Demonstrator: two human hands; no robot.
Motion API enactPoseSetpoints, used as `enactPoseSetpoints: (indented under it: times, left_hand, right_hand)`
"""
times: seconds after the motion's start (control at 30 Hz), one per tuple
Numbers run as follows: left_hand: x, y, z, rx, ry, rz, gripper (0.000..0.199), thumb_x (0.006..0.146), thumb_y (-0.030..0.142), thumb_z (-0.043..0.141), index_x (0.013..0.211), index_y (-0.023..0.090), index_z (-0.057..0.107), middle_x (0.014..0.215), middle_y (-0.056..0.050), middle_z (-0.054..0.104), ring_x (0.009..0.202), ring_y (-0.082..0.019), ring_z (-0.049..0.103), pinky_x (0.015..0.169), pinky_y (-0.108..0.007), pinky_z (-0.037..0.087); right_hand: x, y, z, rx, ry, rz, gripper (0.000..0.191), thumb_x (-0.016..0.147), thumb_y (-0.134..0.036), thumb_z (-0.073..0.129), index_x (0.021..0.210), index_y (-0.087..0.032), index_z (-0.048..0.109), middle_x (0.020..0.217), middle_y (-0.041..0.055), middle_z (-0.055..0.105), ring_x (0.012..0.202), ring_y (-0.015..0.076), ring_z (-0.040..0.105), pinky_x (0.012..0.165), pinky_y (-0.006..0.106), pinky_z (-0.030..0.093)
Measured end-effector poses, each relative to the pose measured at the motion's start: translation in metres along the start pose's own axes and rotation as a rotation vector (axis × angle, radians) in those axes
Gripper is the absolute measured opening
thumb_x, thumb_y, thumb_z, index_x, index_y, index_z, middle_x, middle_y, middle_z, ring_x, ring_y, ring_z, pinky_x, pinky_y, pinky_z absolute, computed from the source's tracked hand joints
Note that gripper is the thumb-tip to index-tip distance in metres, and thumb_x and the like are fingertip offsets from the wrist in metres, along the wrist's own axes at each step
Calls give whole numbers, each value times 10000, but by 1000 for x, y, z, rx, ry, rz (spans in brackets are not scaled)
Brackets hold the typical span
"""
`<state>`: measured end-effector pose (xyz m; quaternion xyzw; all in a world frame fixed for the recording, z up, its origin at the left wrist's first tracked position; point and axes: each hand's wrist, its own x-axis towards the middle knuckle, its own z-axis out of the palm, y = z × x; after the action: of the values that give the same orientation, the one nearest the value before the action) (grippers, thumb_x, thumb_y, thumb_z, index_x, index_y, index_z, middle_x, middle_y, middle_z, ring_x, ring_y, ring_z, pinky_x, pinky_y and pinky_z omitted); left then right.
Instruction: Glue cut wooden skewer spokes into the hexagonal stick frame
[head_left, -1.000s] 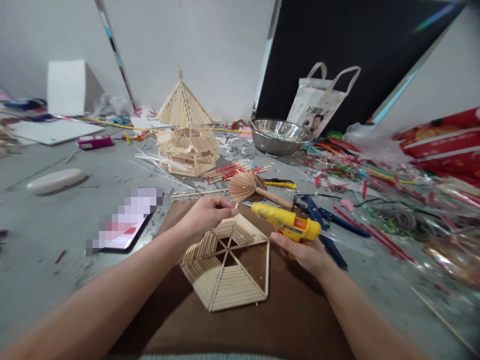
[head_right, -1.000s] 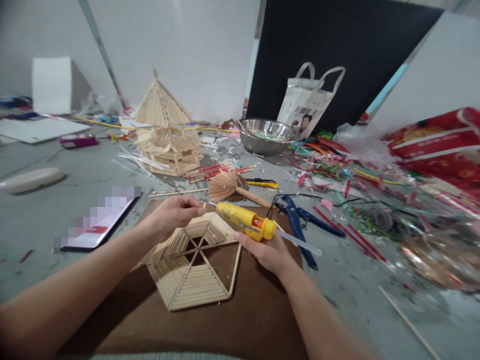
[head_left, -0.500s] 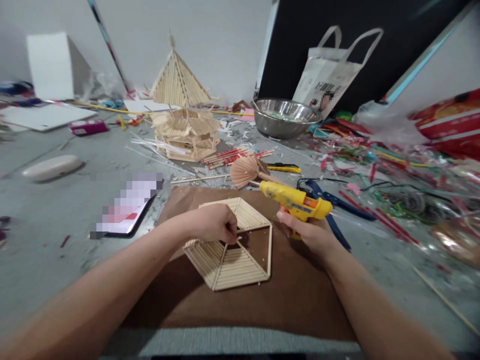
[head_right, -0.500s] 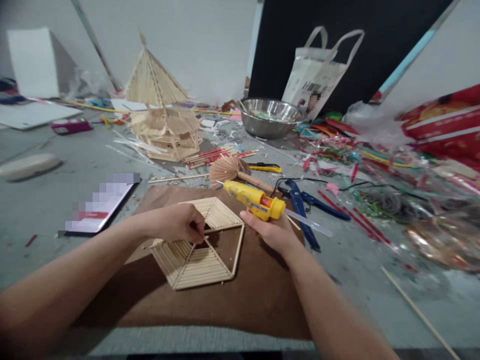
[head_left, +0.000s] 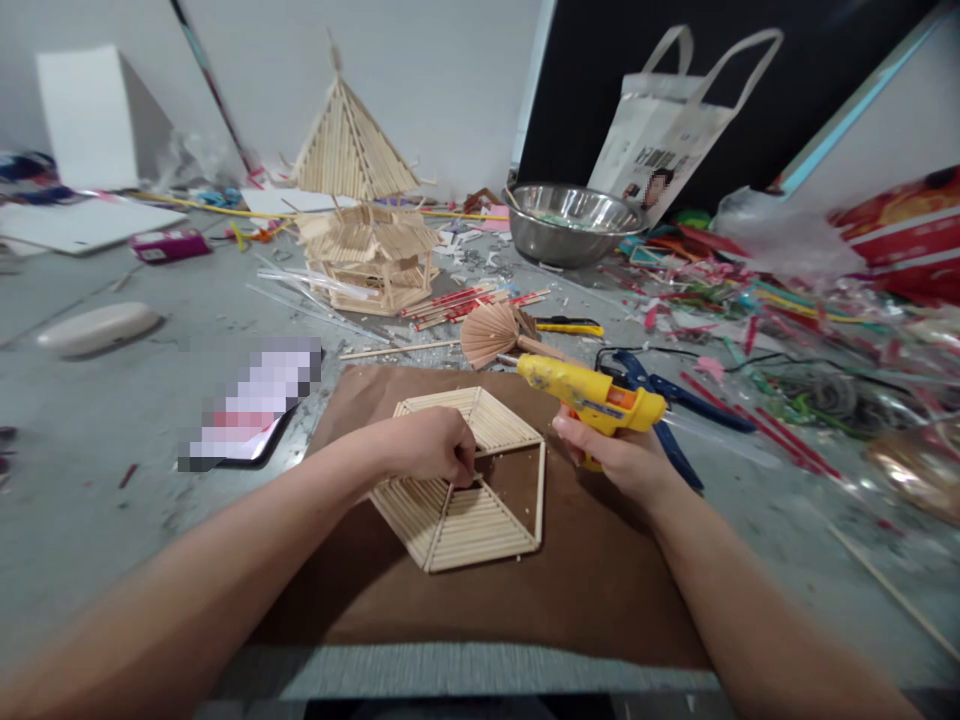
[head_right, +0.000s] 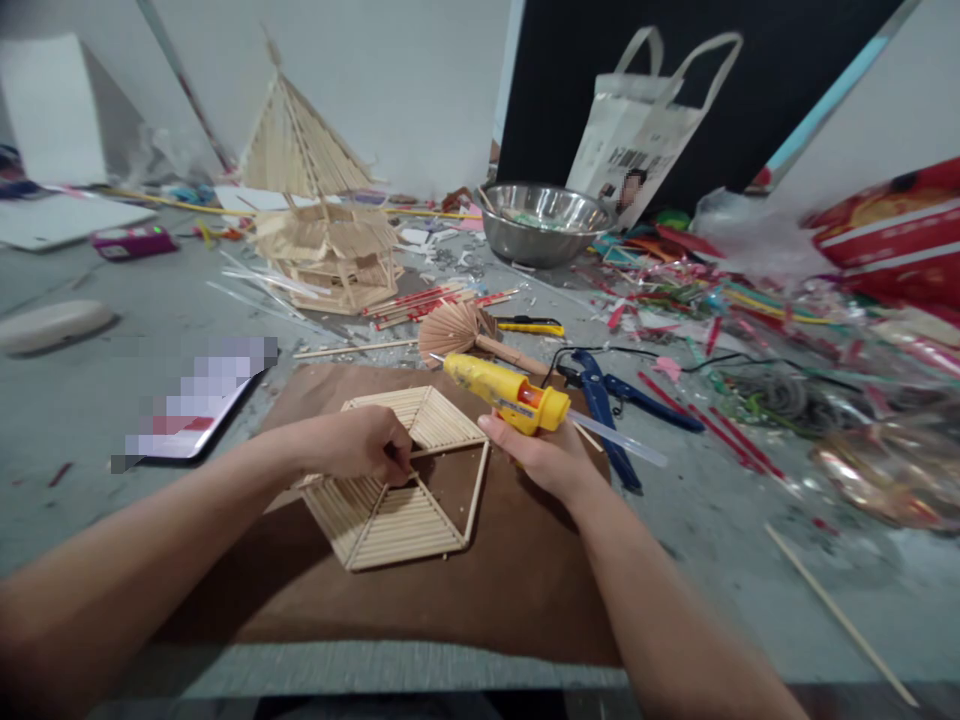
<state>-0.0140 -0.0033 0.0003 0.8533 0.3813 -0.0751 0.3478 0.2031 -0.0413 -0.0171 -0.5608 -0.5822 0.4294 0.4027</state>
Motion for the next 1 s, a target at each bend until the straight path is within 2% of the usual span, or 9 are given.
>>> enactPoseSetpoints:
  times: [1.0]
  left_hand:
    - [-2, 9, -4, 20, -63, -28, 235, 574, 298, 528, 732, 181, 658, 609, 9, 621, 538, -93, 490, 485, -183, 325]
  right_hand:
    - [0, -3, -1, -50, -35, -4, 220, 641, -388, 568, 641, -180, 496, 522, -27, 437, 461, 93, 406, 442, 247, 330]
